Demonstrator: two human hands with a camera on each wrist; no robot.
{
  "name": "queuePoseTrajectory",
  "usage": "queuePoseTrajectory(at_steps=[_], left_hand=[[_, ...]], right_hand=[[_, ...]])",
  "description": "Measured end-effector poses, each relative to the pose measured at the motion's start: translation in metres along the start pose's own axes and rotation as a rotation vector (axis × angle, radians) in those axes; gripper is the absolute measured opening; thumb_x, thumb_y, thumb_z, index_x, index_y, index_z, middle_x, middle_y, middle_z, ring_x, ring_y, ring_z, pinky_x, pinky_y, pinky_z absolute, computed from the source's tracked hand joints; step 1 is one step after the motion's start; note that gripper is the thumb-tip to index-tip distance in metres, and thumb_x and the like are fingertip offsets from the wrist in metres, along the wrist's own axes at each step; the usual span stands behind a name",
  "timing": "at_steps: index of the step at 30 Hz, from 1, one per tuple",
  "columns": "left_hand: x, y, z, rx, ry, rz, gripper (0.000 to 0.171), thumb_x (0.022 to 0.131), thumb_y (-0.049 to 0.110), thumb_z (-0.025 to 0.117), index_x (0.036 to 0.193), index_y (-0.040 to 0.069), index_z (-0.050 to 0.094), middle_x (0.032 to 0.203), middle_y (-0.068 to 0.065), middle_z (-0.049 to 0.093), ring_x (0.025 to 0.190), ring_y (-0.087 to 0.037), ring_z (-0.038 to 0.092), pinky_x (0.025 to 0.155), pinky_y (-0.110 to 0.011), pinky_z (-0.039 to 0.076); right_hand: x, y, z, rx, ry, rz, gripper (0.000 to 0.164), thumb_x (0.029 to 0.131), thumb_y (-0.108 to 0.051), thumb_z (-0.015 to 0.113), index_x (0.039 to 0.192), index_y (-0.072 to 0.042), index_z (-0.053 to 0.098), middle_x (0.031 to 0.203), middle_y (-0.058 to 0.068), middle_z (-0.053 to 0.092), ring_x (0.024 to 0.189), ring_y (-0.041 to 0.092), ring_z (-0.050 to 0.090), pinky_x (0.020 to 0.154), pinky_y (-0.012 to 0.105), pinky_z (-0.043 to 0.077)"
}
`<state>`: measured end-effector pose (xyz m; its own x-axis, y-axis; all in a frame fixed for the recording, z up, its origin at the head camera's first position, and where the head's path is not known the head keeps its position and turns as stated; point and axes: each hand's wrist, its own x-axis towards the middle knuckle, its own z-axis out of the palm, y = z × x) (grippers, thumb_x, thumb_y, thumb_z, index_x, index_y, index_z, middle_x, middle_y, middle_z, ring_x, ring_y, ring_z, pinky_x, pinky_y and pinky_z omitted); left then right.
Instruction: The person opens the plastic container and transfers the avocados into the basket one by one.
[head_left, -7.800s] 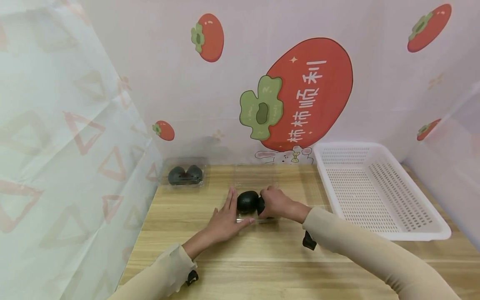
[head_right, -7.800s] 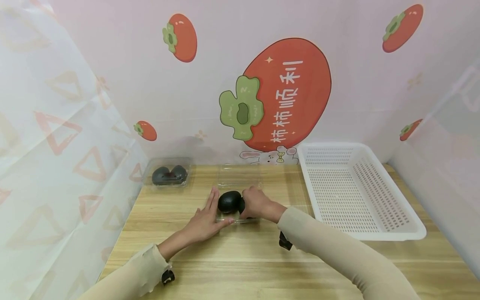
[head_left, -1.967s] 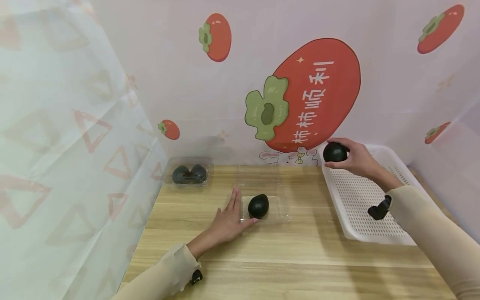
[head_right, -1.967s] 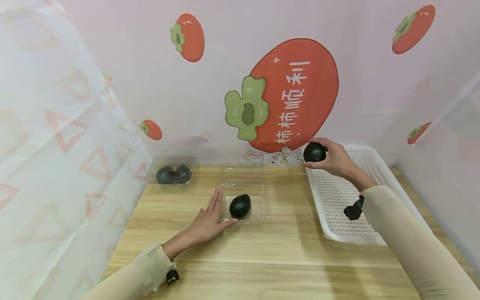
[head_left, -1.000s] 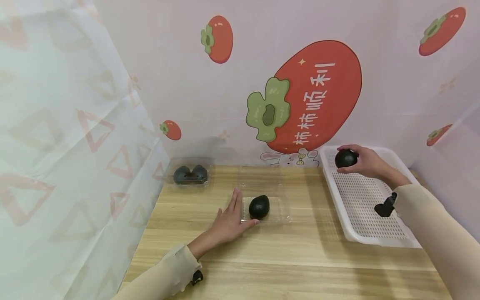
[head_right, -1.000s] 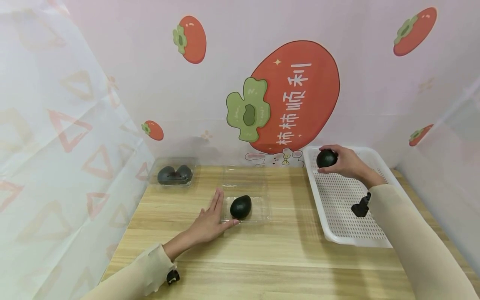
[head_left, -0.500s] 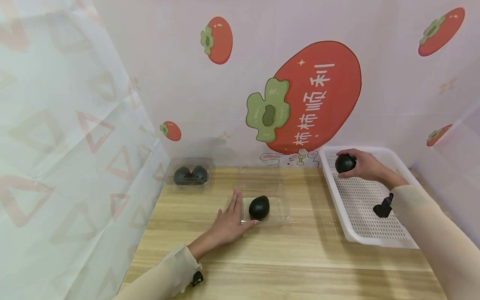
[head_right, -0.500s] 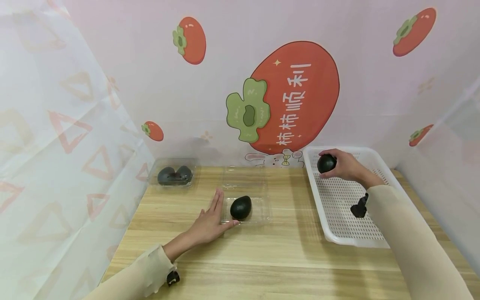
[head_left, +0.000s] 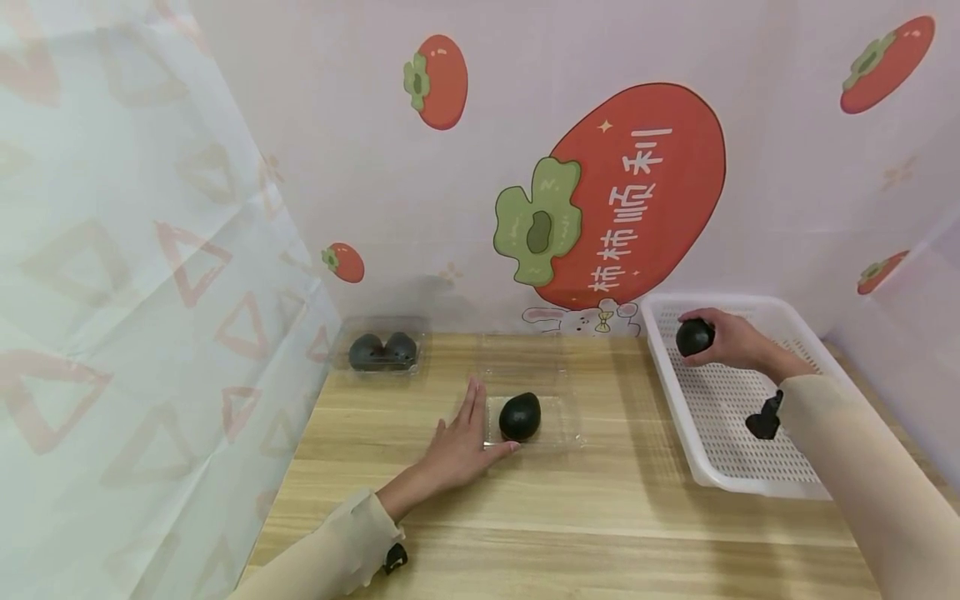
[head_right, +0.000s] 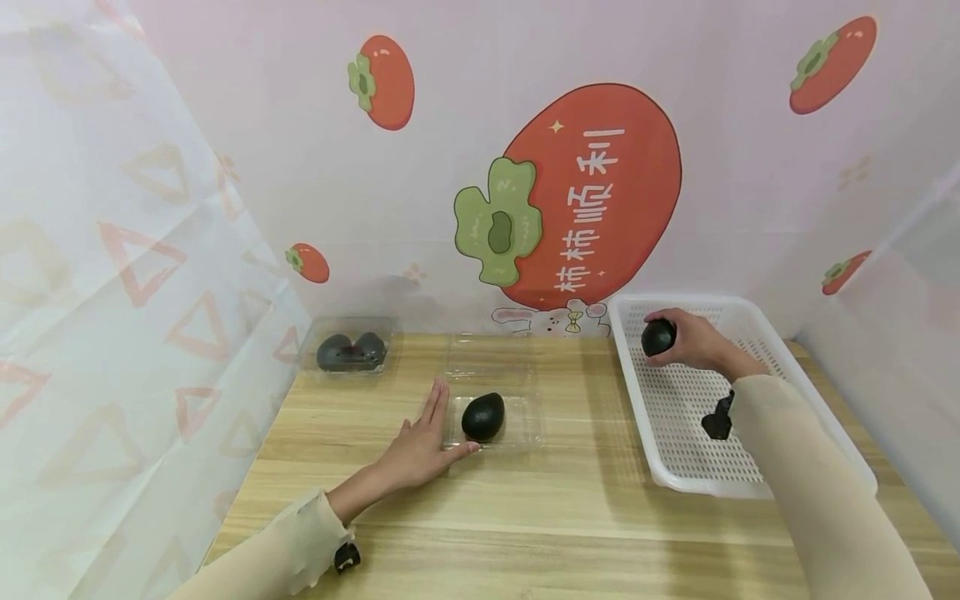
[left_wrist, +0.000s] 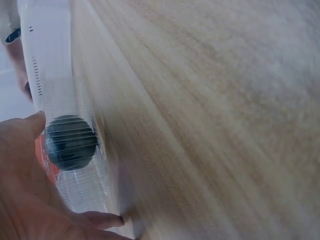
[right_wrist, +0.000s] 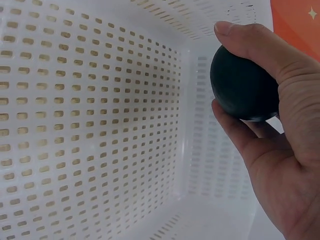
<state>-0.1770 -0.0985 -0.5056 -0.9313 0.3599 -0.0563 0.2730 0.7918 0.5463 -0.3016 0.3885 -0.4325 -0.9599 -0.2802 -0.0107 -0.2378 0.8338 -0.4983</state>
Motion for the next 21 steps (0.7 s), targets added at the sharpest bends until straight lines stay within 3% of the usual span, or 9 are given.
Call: queuePoseTrajectory(at_steps=[16, 21], left_hand=[[0.0, 0.002, -0.001, 0.001, -0.006, 0.003, 0.112, 0.1, 0.067, 0.059, 0.17, 0.004, 0.0, 0.178, -0.016, -0.006, 0.153, -0.045, 0.036, 0.114, -0.081, 0.024], [0.0, 0.003, -0.002, 0.001, -0.003, 0.004, 0.112, 0.1, 0.067, 0.06, 0.17, 0.004, 0.0, 0.178, -0.016, -0.005, 0.153, -0.045, 0.035, 0.114, -0.082, 0.024]], right_hand=[[0.002, 0.014, 0.014, 0.003, -0.034, 0.028, 0.087, 0.076, -0.033, 0.098, 0.142, 0.005, 0.056, 0.138, 0.033, 0.057, 0.123, 0.047, 0.054, 0.106, 0.07, 0.043], [0.003, 0.014, 0.019, -0.003, -0.034, 0.002, 0.084, 0.075, -0.029, 0.098, 0.139, 0.007, 0.057, 0.135, 0.034, 0.059, 0.12, 0.047, 0.056, 0.104, 0.07, 0.044]])
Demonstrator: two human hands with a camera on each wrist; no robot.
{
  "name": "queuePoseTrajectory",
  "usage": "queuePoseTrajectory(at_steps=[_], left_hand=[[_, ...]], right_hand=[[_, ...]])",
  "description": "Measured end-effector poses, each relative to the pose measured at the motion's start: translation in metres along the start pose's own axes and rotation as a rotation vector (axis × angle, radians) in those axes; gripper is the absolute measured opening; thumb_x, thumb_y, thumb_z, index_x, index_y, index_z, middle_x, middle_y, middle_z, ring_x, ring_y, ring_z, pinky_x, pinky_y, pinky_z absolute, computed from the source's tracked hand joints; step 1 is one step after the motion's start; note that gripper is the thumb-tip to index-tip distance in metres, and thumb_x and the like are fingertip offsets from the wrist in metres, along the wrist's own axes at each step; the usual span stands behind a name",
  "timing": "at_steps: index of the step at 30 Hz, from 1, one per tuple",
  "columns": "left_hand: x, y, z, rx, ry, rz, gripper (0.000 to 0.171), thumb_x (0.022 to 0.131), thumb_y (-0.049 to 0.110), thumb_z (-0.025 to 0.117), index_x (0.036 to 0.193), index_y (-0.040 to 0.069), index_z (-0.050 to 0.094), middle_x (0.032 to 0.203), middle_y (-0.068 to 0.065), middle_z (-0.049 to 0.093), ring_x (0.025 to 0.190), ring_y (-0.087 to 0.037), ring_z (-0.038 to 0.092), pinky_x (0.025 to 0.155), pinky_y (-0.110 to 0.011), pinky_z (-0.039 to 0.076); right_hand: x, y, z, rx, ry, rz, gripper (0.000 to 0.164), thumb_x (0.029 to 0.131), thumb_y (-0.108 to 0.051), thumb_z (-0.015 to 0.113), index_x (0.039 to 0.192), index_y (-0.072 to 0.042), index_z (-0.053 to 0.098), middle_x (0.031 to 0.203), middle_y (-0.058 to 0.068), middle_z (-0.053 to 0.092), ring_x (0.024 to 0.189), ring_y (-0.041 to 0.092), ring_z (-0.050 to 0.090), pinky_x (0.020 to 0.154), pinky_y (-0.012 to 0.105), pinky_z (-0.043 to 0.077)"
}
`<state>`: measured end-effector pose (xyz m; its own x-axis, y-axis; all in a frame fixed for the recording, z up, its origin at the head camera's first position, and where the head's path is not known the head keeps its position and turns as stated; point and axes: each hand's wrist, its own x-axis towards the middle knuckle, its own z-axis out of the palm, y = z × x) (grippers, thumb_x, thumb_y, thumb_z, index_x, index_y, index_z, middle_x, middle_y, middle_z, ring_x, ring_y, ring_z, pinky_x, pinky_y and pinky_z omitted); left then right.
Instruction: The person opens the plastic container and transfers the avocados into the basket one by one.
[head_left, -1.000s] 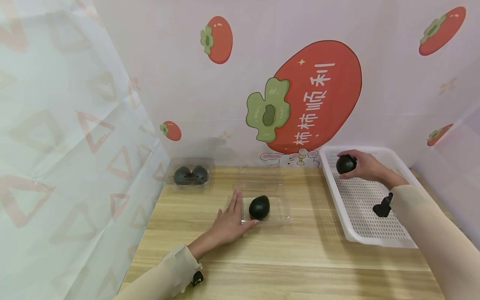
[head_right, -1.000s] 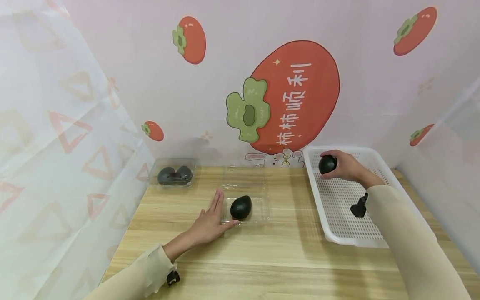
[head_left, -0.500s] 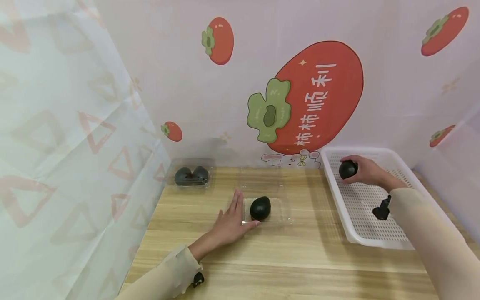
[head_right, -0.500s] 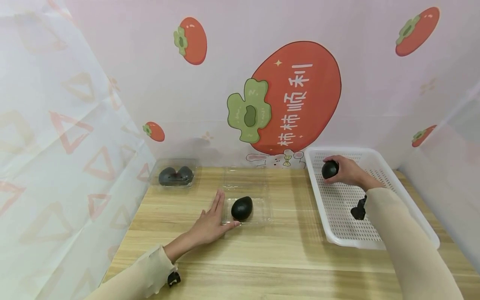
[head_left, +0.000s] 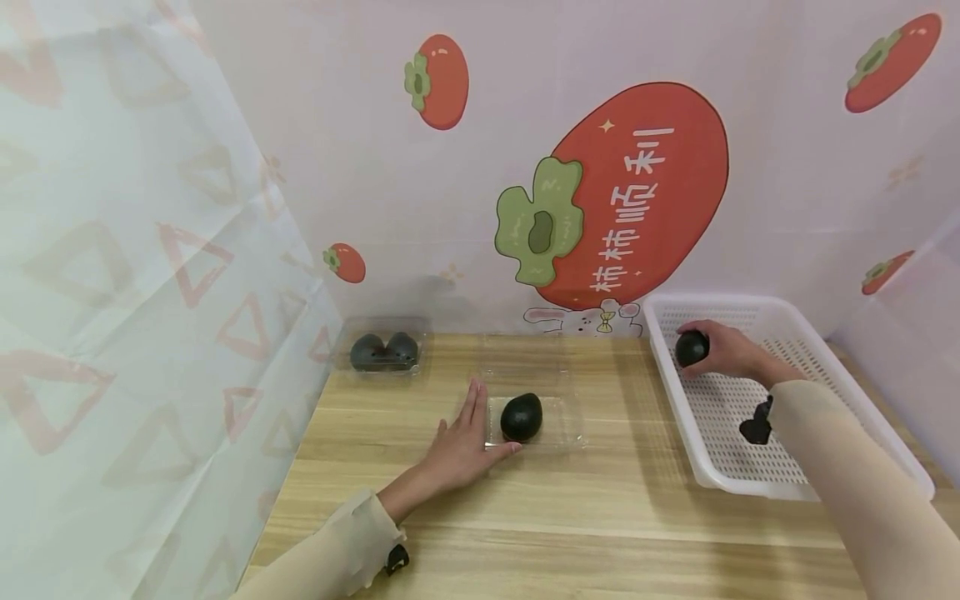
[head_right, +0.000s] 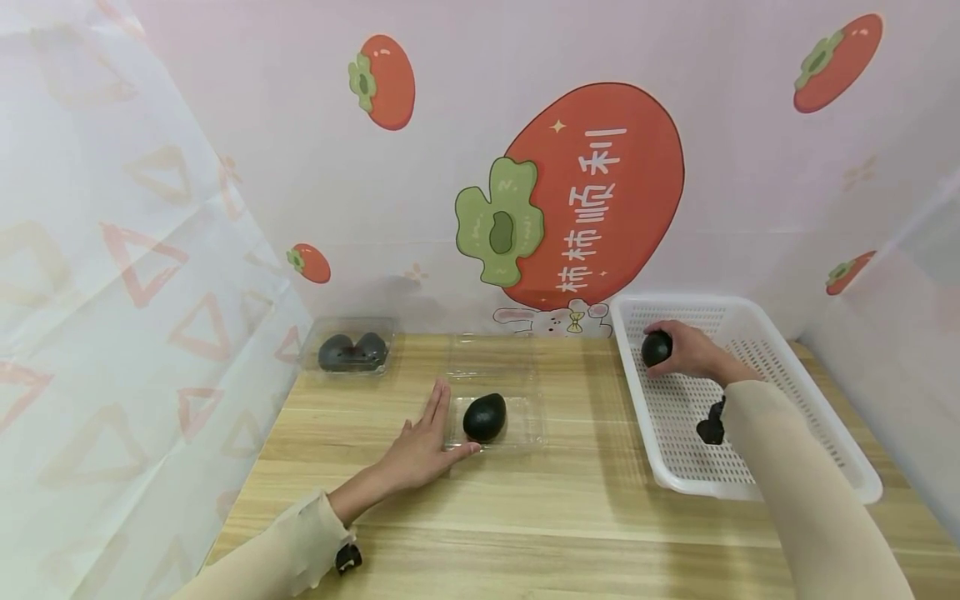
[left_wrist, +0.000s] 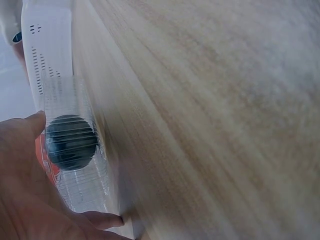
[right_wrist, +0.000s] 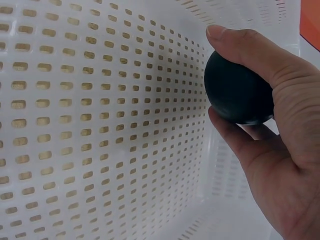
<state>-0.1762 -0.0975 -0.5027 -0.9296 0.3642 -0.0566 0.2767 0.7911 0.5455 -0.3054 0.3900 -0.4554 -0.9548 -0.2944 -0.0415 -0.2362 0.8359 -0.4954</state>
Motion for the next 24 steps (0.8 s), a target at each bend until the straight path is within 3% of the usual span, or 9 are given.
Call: queuePoseTrajectory(at_steps=[24], left_hand=[[-0.002, -0.001, 0.0, 0.0, -0.001, 0.002, 0.111, 0.1, 0.068, 0.059, 0.17, 0.004, 0.002, 0.178, -0.015, -0.007, 0.155, -0.044, 0.032, 0.114, -0.081, 0.023]], right_hand=[[0.008, 0.0, 0.016, 0.003, -0.058, 0.014, 0.08, 0.076, -0.02, 0.097, 0.138, 0.009, 0.057, 0.136, 0.036, 0.058, 0.123, 0.051, 0.054, 0.108, 0.073, 0.041]])
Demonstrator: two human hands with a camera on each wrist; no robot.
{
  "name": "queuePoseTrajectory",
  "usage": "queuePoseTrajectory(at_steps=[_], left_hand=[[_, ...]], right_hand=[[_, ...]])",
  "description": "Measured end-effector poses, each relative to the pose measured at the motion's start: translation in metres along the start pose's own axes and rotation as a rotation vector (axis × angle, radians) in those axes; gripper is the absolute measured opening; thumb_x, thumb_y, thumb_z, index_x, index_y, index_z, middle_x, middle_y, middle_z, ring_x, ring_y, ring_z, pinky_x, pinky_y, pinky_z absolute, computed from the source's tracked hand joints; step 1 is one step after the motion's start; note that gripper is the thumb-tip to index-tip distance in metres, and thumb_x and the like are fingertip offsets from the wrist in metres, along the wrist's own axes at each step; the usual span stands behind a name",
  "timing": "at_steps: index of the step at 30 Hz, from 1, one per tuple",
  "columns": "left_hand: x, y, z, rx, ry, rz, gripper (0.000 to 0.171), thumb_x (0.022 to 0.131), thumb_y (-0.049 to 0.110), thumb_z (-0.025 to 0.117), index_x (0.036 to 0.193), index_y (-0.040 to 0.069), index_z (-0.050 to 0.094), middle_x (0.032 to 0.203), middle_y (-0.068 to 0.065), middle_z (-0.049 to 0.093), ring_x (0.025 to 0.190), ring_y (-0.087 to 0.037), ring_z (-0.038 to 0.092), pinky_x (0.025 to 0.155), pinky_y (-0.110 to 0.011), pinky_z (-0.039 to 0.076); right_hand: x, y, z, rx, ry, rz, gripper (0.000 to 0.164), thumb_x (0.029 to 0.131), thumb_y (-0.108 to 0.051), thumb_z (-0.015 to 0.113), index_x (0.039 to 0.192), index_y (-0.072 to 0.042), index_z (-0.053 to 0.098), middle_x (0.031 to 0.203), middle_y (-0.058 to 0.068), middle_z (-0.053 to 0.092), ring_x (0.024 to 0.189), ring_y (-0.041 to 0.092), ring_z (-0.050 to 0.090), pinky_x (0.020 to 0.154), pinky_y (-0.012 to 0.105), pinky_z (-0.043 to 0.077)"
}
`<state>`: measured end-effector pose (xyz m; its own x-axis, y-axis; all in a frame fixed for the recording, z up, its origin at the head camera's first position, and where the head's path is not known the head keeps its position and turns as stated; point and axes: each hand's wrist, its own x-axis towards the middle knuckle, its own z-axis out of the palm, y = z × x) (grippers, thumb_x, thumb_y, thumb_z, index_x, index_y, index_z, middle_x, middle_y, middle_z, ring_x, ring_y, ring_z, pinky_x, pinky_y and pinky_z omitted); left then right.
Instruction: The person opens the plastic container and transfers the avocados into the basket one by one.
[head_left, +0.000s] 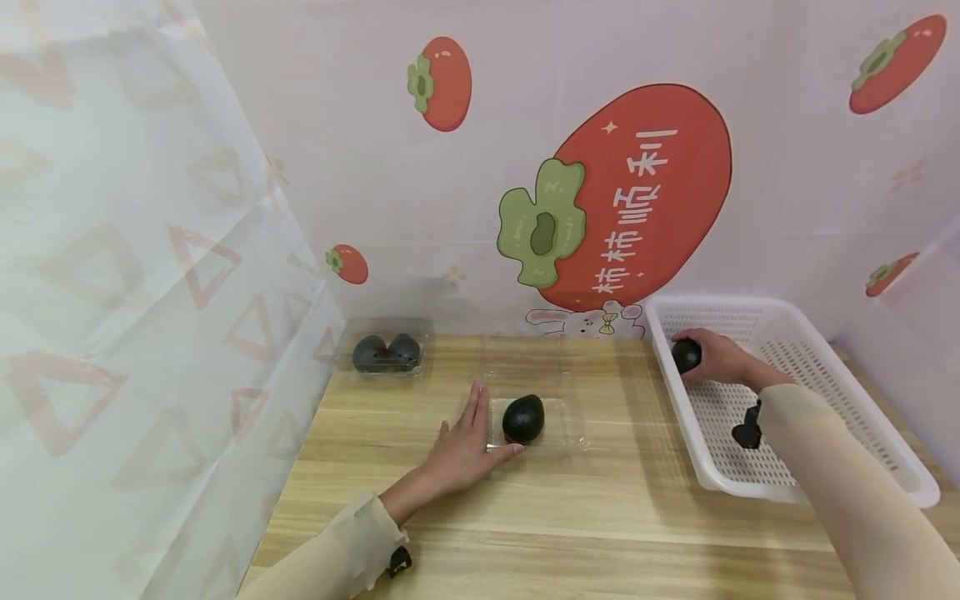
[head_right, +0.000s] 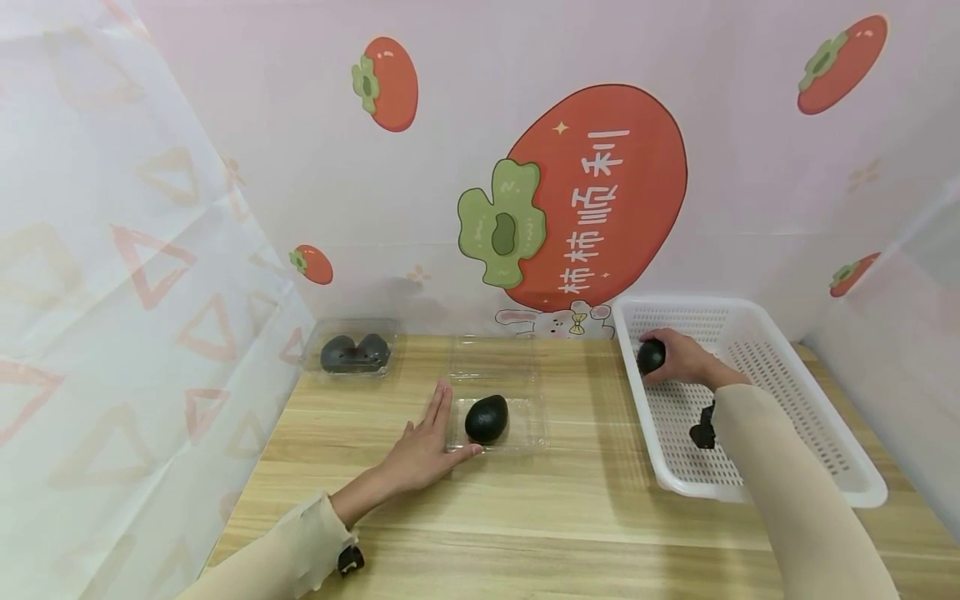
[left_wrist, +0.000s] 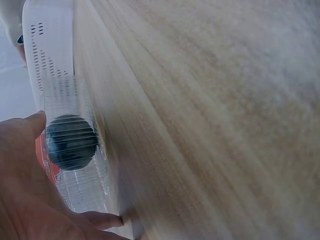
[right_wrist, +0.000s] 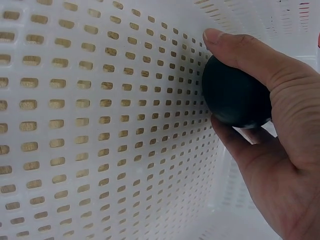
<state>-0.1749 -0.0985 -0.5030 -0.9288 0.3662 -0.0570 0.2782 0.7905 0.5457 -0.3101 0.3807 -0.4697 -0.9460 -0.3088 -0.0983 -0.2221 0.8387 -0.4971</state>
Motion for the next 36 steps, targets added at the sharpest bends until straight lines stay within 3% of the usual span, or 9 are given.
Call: queuePoseTrajectory(at_steps=[11, 22, 36], left_hand=[[0.0, 0.001, 0.0, 0.0, 0.003, -0.004, 0.11, 0.1, 0.066, 0.06, 0.17, 0.004, 0.001, 0.178, -0.015, -0.006, 0.154, -0.044, 0.033, 0.115, -0.081, 0.023], [-0.001, 0.001, 0.001, 0.0, 0.007, -0.003, 0.111, 0.1, 0.066, 0.06, 0.17, 0.004, 0.001, 0.178, -0.016, -0.006, 0.154, -0.043, 0.034, 0.115, -0.081, 0.023], [-0.001, 0.001, 0.001, -0.004, 0.009, -0.005, 0.111, 0.1, 0.066, 0.06, 0.17, 0.004, 0.002, 0.178, -0.016, -0.006, 0.153, -0.044, 0.035, 0.115, -0.081, 0.022]], right_hand=[[-0.005, 0.003, -0.003, -0.011, -0.014, -0.027, 0.084, 0.075, -0.022, 0.098, 0.14, 0.009, 0.055, 0.139, 0.036, 0.056, 0.125, 0.052, 0.053, 0.107, 0.074, 0.04], [-0.011, 0.004, -0.01, 0.008, -0.027, 0.004, 0.094, 0.075, -0.03, 0.098, 0.147, 0.008, 0.051, 0.148, 0.04, 0.049, 0.135, 0.057, 0.046, 0.109, 0.076, 0.036], [-0.016, 0.002, -0.014, 0.0, -0.042, 0.021, 0.095, 0.077, -0.032, 0.097, 0.149, 0.008, 0.049, 0.15, 0.041, 0.045, 0.136, 0.059, 0.043, 0.109, 0.078, 0.035]])
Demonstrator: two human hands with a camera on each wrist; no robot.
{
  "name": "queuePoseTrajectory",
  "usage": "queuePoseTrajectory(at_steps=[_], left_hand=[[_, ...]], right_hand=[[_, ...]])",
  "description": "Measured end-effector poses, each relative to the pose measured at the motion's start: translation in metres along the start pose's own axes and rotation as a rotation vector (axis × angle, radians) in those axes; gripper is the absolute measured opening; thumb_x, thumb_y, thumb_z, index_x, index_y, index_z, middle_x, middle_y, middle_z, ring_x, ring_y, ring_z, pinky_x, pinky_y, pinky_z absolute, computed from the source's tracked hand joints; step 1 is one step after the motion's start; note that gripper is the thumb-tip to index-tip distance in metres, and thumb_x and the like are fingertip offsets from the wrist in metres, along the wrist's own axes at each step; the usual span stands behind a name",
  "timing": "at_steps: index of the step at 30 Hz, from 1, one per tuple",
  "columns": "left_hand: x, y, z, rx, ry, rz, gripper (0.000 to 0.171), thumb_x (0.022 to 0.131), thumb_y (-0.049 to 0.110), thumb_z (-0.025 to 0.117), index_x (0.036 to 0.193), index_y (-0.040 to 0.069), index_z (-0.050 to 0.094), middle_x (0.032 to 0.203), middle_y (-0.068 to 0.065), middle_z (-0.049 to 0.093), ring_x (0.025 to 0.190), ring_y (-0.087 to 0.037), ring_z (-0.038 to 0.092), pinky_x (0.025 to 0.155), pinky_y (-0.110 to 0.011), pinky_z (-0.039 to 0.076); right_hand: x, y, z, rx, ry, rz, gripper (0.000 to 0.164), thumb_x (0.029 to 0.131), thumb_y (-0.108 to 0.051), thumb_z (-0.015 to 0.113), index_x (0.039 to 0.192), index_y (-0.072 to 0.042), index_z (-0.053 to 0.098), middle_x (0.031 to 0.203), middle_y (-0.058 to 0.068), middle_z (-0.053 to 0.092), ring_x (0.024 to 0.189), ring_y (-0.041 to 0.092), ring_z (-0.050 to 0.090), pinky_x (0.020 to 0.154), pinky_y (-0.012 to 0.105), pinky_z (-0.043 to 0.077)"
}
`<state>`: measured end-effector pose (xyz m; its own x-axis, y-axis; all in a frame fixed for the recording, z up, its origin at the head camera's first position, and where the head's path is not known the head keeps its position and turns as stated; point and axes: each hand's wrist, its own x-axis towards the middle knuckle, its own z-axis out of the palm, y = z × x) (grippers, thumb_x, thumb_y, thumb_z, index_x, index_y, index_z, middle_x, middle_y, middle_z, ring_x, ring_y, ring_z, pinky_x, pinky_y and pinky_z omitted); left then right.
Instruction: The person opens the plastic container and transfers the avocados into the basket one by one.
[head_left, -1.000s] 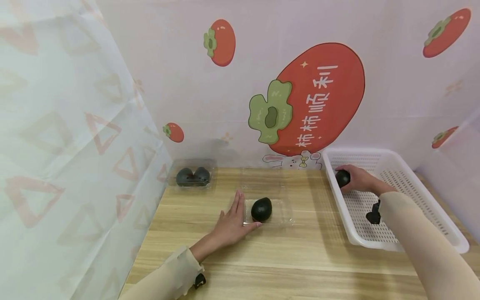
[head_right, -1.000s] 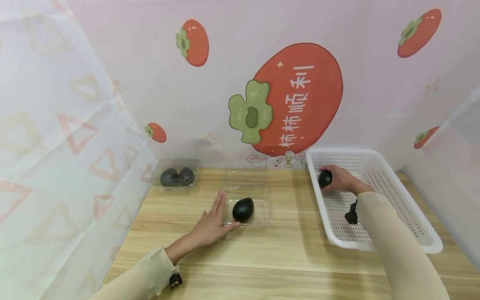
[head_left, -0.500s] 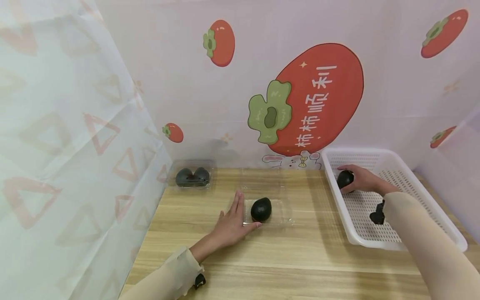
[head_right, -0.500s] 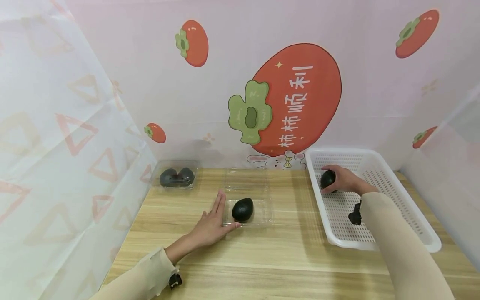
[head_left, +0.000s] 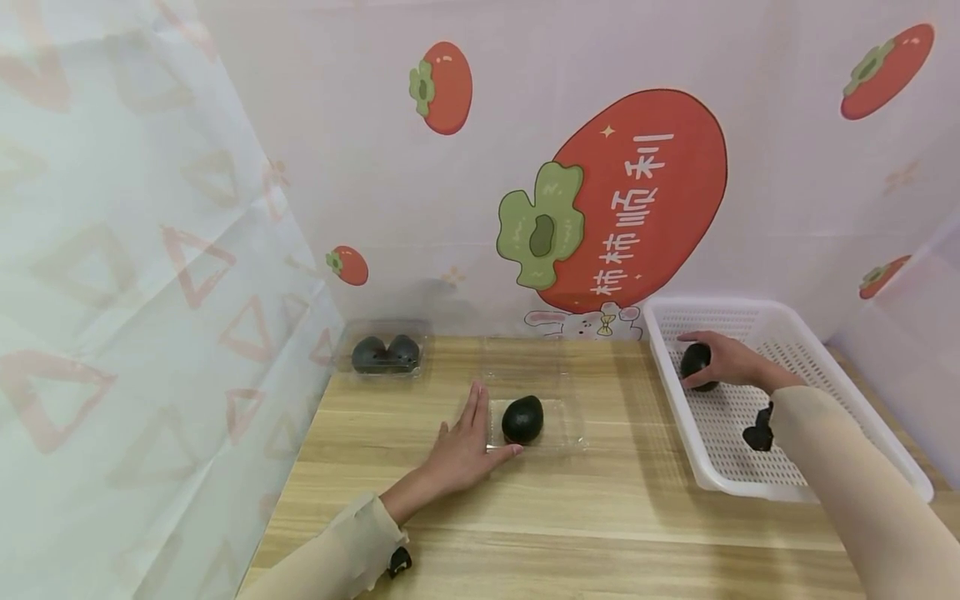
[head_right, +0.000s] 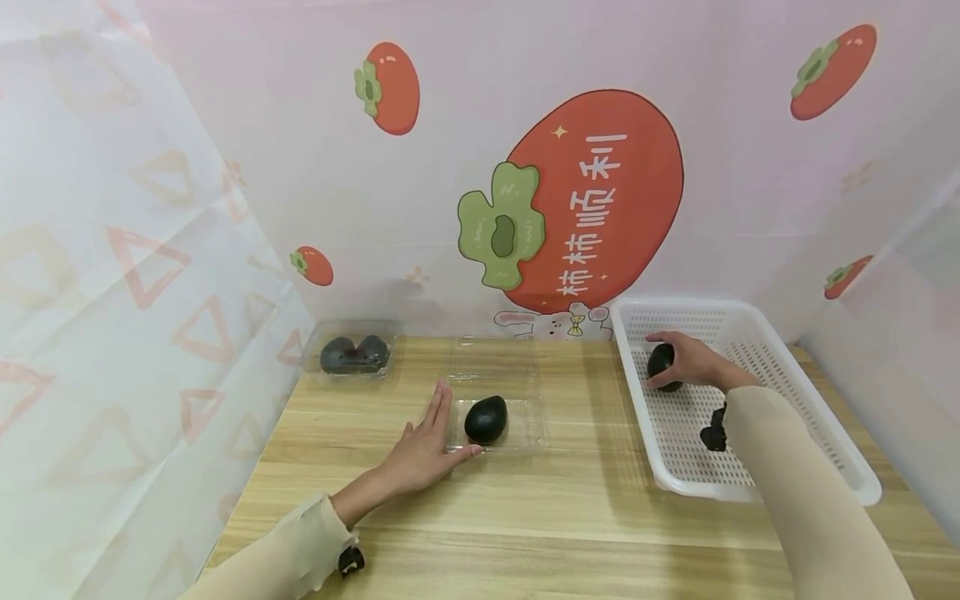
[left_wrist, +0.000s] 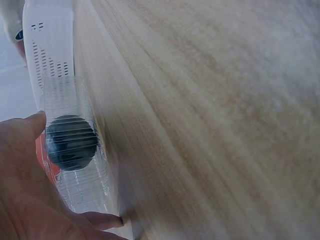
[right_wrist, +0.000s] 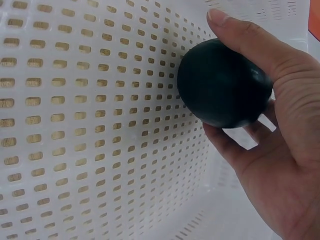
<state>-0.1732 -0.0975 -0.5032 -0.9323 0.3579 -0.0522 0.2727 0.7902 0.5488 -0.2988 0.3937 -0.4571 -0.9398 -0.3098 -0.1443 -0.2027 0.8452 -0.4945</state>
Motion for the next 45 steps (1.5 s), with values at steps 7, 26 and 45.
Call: queuePoseTrajectory(at_steps=[7, 26, 45], left_hand=[[0.0, 0.0, 0.001, 0.006, -0.001, 0.001, 0.111, 0.1, 0.067, 0.06, 0.17, 0.005, 0.001, 0.178, -0.016, -0.006, 0.152, -0.045, 0.037, 0.115, -0.081, 0.022], [-0.001, 0.002, -0.002, 0.002, 0.006, -0.002, 0.109, 0.101, 0.064, 0.061, 0.17, 0.003, 0.003, 0.178, -0.016, -0.005, 0.154, -0.044, 0.035, 0.115, -0.081, 0.023], [0.002, 0.0, 0.0, 0.005, 0.014, 0.0, 0.113, 0.098, 0.068, 0.061, 0.17, 0.004, 0.002, 0.178, -0.016, -0.004, 0.151, -0.045, 0.039, 0.114, -0.081, 0.024]], right_hand=[[-0.003, -0.002, -0.002, -0.024, 0.026, -0.029, 0.095, 0.076, -0.033, 0.097, 0.148, 0.009, 0.05, 0.145, 0.041, 0.051, 0.134, 0.058, 0.047, 0.107, 0.076, 0.039], [-0.005, -0.015, -0.01, -0.042, 0.05, -0.032, 0.097, 0.082, -0.035, 0.093, 0.152, 0.01, 0.045, 0.151, 0.041, 0.046, 0.136, 0.061, 0.044, 0.105, 0.076, 0.041], [-0.008, -0.033, -0.02, -0.095, 0.129, -0.079, 0.092, 0.087, -0.036, 0.088, 0.152, 0.013, 0.044, 0.152, 0.041, 0.045, 0.138, 0.06, 0.043, 0.109, 0.076, 0.037]])
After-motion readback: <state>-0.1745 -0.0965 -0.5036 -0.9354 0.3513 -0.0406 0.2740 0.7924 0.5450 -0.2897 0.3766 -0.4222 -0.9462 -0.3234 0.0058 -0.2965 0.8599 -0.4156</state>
